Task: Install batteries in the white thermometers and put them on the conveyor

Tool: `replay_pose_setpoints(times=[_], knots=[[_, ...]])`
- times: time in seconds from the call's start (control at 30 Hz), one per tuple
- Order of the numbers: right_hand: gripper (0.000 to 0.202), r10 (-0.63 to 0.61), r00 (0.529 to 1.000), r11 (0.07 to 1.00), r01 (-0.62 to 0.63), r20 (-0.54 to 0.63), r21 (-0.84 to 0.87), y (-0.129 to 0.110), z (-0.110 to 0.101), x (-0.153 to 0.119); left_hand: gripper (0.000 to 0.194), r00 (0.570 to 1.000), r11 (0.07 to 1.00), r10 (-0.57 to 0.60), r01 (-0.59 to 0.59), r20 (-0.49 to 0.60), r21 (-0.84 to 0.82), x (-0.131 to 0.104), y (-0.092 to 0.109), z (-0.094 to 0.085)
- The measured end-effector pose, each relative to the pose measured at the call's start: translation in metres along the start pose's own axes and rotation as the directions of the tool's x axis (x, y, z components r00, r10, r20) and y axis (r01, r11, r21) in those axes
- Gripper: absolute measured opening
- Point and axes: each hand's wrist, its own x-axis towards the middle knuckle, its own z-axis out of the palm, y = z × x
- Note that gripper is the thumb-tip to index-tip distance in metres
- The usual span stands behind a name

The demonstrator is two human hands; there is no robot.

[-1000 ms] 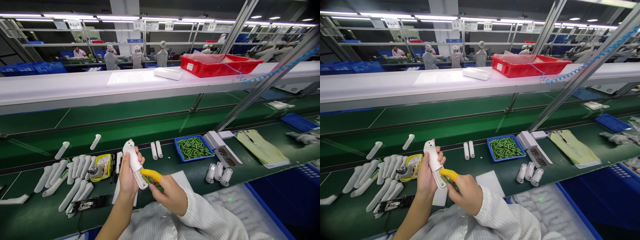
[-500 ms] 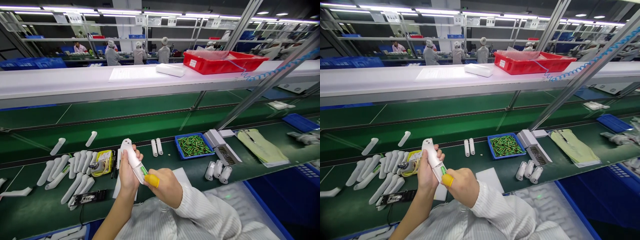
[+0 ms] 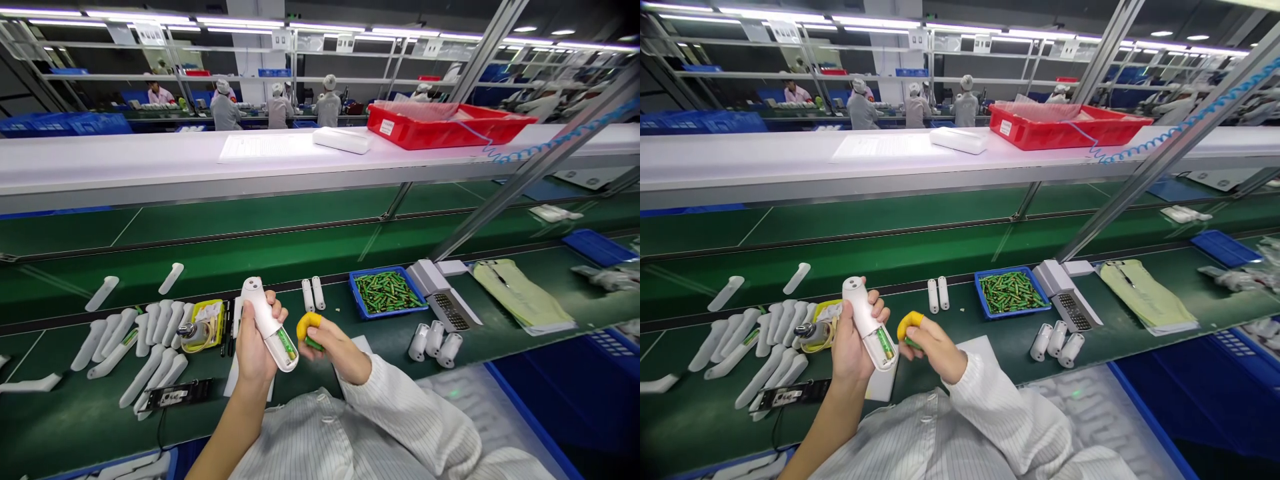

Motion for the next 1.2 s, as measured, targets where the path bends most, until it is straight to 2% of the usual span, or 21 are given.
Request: replay_pose_setpoints(times=[0.07,0.23,0.33,0.5,0.57,0.67,0.73,0.77,0.83,0.9,0.93,0.97,1.07,1.1,1.13,1.2], knots=[[0.035,-0.043,0.999,0.995,0.044,-0.018,0.090,-0.005,-0.003,-0.001,0.019,1.000,0.999,0.017,-0.017,-0.015,0.034,0.002,0.001,-0.002],[0.038,-0.050,0.993,0.994,0.060,-0.103,0.090,-0.009,-0.011,-0.003,0.022,1.000,0.999,0.005,-0.005,-0.002,0.040,0.004,0.003,-0.003],[0.032,-0.082,0.981,0.996,0.084,-0.176,0.004,-0.013,-0.011,-0.005,0.020,1.000,0.999,-0.006,0.006,0.001,0.043,0.005,0.002,-0.004],[0.032,-0.152,0.975,0.981,0.129,-0.161,-0.143,-0.013,0.006,-0.008,0.018,1.000,0.999,-0.007,0.007,-0.015,0.035,0.002,-0.003,-0.002],[0.029,-0.193,0.962,0.961,0.145,-0.191,-0.237,-0.007,0.015,-0.009,0.018,0.997,0.997,-0.070,0.070,-0.027,-0.030,-0.001,-0.007,0.001],[0.020,-0.306,0.914,0.890,0.175,-0.267,-0.422,0.001,0.024,-0.008,0.022,0.959,0.948,-0.282,0.272,-0.039,-0.165,-0.005,-0.014,0.006],[0.017,-0.366,0.894,0.840,0.197,-0.260,-0.506,0.004,0.024,-0.008,0.024,0.942,0.932,-0.331,0.316,-0.063,-0.179,-0.004,-0.018,0.006],[0.015,-0.397,0.887,0.811,0.220,-0.235,-0.541,0.005,0.023,-0.008,0.024,0.951,0.947,-0.296,0.281,-0.084,-0.156,-0.003,-0.019,0.006],[0.016,-0.471,0.860,0.746,0.270,-0.195,-0.608,0.005,0.018,-0.009,0.022,0.981,0.987,-0.144,0.133,-0.130,-0.091,0.001,-0.020,0.003],[0.021,-0.518,0.829,0.709,0.279,-0.211,-0.647,0.003,0.013,-0.010,0.020,0.987,0.999,-0.025,0.017,-0.158,-0.052,0.006,-0.019,0.000],[0.024,-0.509,0.830,0.715,0.261,-0.227,-0.649,0.002,0.010,-0.010,0.019,0.986,0.999,0.006,-0.013,-0.165,-0.046,0.008,-0.018,-0.002],[0.025,-0.472,0.851,0.732,0.231,-0.232,-0.641,0.000,0.008,-0.010,0.019,0.985,0.999,0.025,-0.033,-0.171,-0.042,0.009,-0.018,-0.003],[0.030,-0.270,0.948,0.771,0.109,-0.166,-0.628,0.000,0.004,-0.007,0.020,0.981,0.996,0.079,-0.085,-0.179,-0.026,0.010,-0.017,-0.004],[0.030,-0.205,0.966,0.785,0.067,-0.156,-0.616,0.001,0.003,-0.005,0.020,0.979,0.994,0.105,-0.110,-0.173,-0.023,0.008,-0.018,-0.002],[0.029,-0.155,0.975,0.806,0.031,-0.160,-0.591,0.004,0.003,-0.003,0.020,0.983,0.994,0.105,-0.110,-0.152,-0.025,0.005,-0.019,0.000],[0.027,-0.101,0.981,0.865,0.004,-0.166,-0.502,0.013,0.004,0.002,0.019,0.997,0.999,0.031,-0.034,-0.076,-0.036,-0.001,-0.021,0.006]])
